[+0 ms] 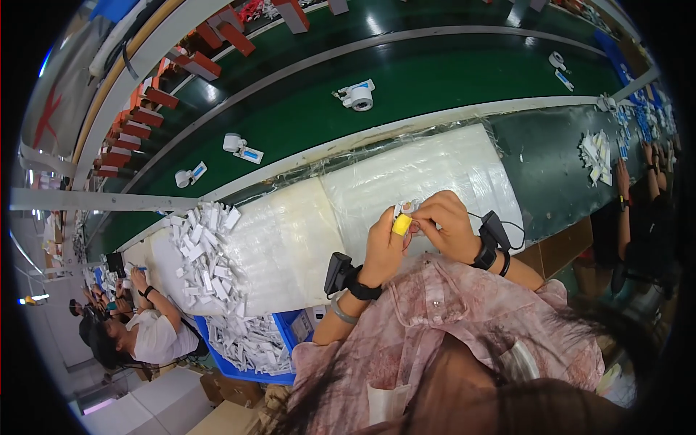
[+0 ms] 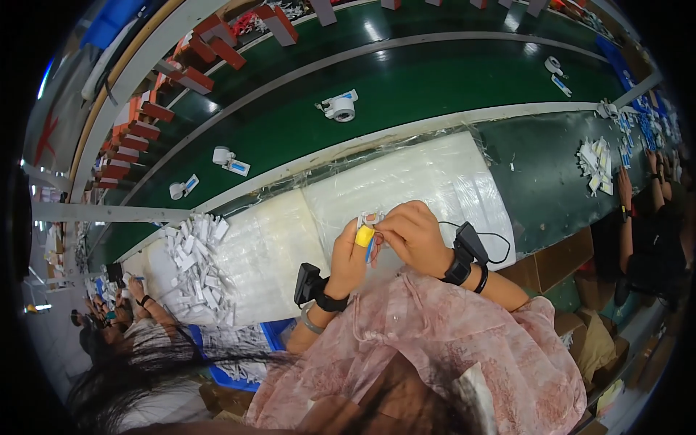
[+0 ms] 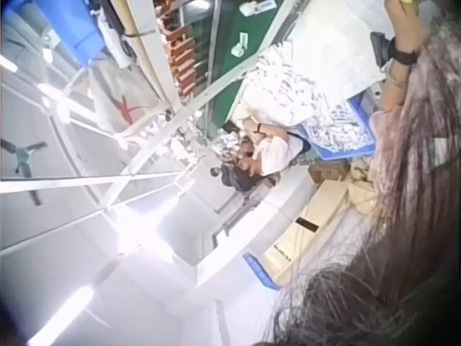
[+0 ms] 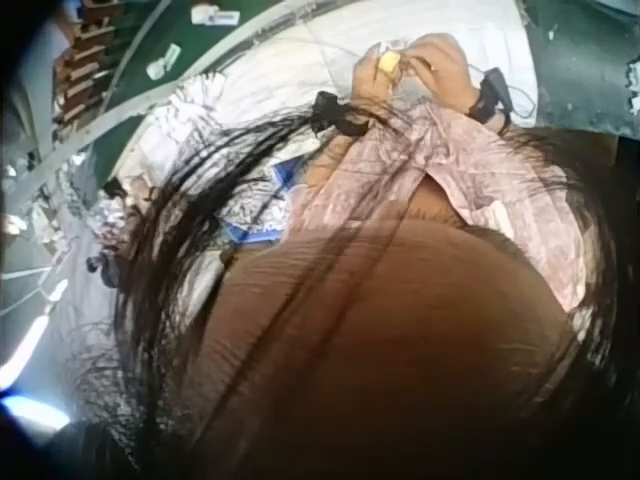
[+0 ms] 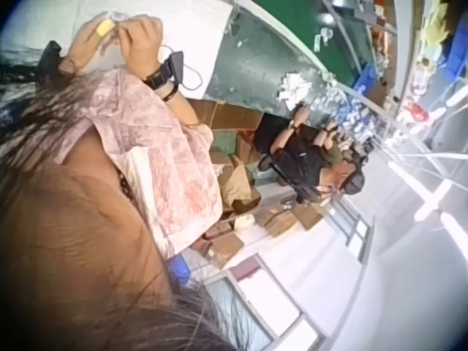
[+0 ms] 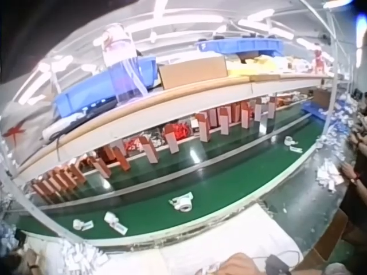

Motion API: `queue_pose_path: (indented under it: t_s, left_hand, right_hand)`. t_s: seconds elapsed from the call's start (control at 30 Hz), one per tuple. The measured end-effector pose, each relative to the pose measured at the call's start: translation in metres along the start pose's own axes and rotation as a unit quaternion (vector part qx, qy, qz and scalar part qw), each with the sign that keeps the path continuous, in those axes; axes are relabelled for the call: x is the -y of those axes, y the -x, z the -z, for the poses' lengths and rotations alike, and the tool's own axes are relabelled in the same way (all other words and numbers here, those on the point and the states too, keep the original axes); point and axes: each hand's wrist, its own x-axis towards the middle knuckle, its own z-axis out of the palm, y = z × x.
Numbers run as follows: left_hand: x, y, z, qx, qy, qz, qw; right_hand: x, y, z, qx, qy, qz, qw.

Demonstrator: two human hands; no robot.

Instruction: The person assembles light fixtures by hand, peeling adhesive backing from small components and pressing them onto white plastic housings. After gathering more housings from a box, the person continues the assembly and arranges the completed units in rows on the workbench.

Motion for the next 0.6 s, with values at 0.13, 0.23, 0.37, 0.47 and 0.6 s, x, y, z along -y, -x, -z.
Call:
queue_pose_path:
  t_s: [0.13, 0.23, 0.37, 0.47, 0.6]
  left_hand:
    - [0.018, -0.024, 0.021, 0.000, 0.112, 0.073, 0.991]
    - [0.037, -0.055, 0.053, -0.044, 0.138, 0.081, 0.986]
    - [0.062, -0.103, 0.122, -0.118, 0.088, 0.062, 0.987]
    - [0.071, -0.142, 0.172, -0.222, -0.015, 0.010, 0.975]
    - [0.086, -0.182, 0.239, -0.350, -0.052, -0.058, 0.933]
  right_hand:
    - [-0.010, -0.006, -0.009, 0.030, 0.007, -0.007, 0.999]
    - [-0.013, -0.006, -0.012, 0.036, 0.019, -0.028, 0.999]
    - [-0.038, -0.010, -0.019, 0.090, 0.001, -0.076, 0.993]
    - [-0.061, -0.030, -0.032, 0.135, 0.000, -0.064, 0.989]
    - [-0.108, -0.101, -0.072, 0.187, -0.011, -0.040, 0.981]
